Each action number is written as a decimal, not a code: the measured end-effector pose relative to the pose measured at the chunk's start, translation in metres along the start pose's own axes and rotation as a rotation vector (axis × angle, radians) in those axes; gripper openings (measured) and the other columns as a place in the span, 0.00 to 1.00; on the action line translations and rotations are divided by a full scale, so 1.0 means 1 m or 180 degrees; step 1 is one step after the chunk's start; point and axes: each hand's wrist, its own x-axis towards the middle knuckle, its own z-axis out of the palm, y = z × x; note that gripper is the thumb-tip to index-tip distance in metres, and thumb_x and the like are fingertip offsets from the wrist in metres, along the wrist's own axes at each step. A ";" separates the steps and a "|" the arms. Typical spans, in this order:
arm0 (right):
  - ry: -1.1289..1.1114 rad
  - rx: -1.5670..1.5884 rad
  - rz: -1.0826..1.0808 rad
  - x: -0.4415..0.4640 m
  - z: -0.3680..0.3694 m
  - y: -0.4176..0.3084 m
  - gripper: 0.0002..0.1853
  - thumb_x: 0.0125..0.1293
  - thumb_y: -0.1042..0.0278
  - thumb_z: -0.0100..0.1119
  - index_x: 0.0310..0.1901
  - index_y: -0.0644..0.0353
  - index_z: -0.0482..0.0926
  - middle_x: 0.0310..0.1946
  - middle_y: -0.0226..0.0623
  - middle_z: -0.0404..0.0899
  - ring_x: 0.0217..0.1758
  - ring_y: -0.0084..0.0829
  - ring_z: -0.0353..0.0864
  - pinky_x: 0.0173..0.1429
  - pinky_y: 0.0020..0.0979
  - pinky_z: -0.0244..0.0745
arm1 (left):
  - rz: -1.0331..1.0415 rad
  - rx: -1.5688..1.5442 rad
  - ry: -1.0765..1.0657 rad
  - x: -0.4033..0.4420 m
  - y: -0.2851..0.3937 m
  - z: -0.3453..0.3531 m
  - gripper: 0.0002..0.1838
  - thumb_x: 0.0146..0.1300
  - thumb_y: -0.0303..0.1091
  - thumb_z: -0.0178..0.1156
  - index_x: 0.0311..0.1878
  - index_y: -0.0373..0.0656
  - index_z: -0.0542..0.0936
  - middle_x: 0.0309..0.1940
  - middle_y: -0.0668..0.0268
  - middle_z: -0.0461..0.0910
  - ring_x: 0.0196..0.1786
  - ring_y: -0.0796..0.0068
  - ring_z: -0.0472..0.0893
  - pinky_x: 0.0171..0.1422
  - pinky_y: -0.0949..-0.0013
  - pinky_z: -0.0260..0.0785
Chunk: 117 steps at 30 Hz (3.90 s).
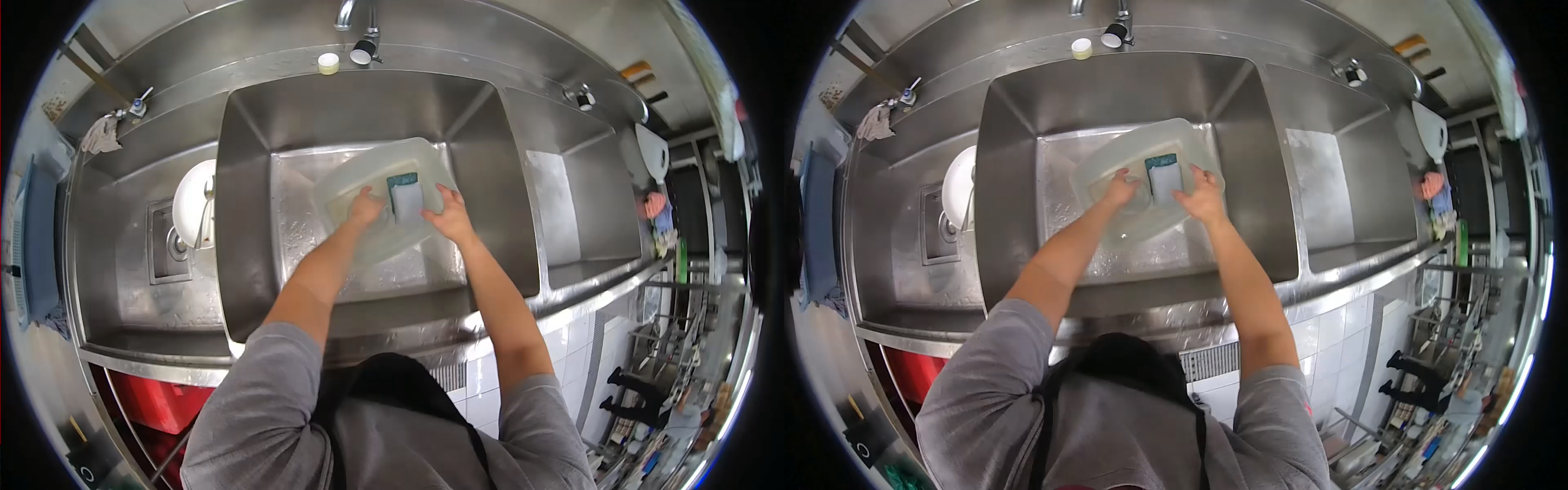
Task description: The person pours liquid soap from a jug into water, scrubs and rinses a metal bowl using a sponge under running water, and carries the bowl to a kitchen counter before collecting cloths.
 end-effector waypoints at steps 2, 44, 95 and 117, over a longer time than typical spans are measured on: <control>0.0030 0.0069 0.0186 -0.015 0.030 -0.016 0.50 0.43 0.43 0.63 0.65 0.49 0.47 0.63 0.58 0.41 0.65 0.54 0.48 0.64 0.46 0.52 | 0.0098 -0.0332 0.0279 -0.022 -0.031 0.050 0.46 0.47 0.45 0.62 0.65 0.40 0.48 0.51 0.49 0.70 0.50 0.56 0.73 0.57 0.61 0.61; -0.0096 -0.0222 0.0473 0.120 -0.032 -0.018 0.23 0.36 0.67 0.63 0.40 0.60 0.76 0.35 0.44 0.79 0.42 0.40 0.78 0.48 0.34 0.70 | -0.0999 0.0067 0.3024 -0.018 -0.140 -0.040 0.13 0.56 0.43 0.53 0.32 0.43 0.72 0.31 0.60 0.74 0.35 0.56 0.75 0.38 0.57 0.66; -0.0166 0.0396 0.0971 0.006 -0.046 -0.002 0.20 0.38 0.73 0.62 0.39 0.62 0.75 0.33 0.38 0.79 0.38 0.32 0.78 0.46 0.30 0.69 | -0.1800 0.0491 0.1317 -0.024 -0.144 -0.032 0.16 0.53 0.40 0.50 0.41 0.42 0.77 0.42 0.52 0.76 0.48 0.54 0.74 0.52 0.59 0.67; -0.0542 0.2057 0.0297 -0.009 -0.124 -0.040 0.22 0.32 0.82 0.60 0.37 0.64 0.75 0.28 0.34 0.76 0.29 0.30 0.75 0.36 0.29 0.71 | -0.0437 0.0443 0.1378 -0.208 0.021 -0.171 0.12 0.41 0.29 0.50 0.29 0.34 0.78 0.29 0.48 0.77 0.40 0.52 0.77 0.46 0.58 0.69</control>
